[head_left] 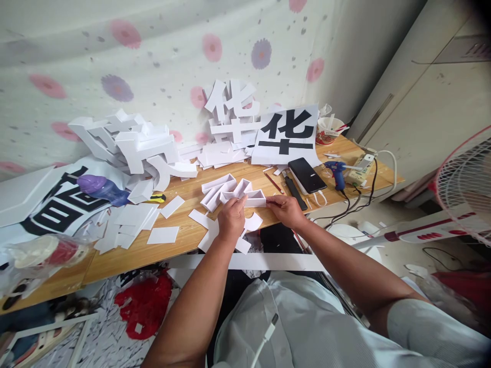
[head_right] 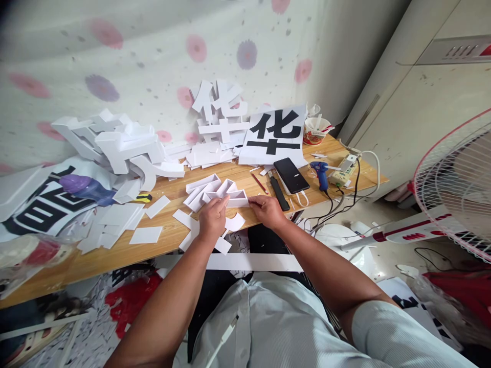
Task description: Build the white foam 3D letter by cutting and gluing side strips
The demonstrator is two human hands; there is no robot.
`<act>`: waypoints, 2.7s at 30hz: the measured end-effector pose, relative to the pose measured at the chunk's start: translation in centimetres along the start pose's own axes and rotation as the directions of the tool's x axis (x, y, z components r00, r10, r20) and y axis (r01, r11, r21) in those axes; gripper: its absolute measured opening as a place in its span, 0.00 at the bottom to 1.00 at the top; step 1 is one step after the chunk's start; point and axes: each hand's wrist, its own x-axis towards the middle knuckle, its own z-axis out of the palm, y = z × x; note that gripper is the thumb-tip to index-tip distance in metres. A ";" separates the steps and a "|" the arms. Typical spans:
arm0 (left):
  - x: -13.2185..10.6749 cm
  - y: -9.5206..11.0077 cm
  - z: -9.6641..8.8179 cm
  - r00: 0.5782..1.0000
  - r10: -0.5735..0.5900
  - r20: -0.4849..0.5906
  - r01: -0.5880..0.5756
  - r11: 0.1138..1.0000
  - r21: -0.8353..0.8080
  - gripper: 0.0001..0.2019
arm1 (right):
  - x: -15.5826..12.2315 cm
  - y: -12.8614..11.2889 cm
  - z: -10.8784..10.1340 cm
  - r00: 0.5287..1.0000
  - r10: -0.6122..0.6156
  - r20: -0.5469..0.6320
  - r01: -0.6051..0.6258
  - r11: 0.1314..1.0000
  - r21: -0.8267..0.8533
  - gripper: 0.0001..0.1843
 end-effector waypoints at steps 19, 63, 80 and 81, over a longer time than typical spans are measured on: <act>0.1 0.0 -0.2 1.000 0.012 0.009 -0.012 0.999 0.040 0.21 | 0.0 -0.6 -0.3 0.998 0.058 0.028 -0.059 0.998 0.036 0.13; 0.1 -0.3 -0.7 0.998 0.018 0.065 -0.016 0.999 -0.036 0.27 | -1.3 -1.0 0.3 0.998 0.026 -0.053 -0.025 1.000 0.017 0.15; 0.0 -0.2 -0.9 0.998 0.006 0.057 -0.003 0.999 -0.052 0.25 | -6.5 0.5 0.1 0.928 -0.372 0.028 0.365 0.888 -0.281 0.27; 0.0 -0.2 -0.9 0.999 0.008 0.052 -0.005 0.998 -0.057 0.24 | -6.5 0.6 0.1 0.925 -0.380 0.023 0.371 0.885 -0.281 0.27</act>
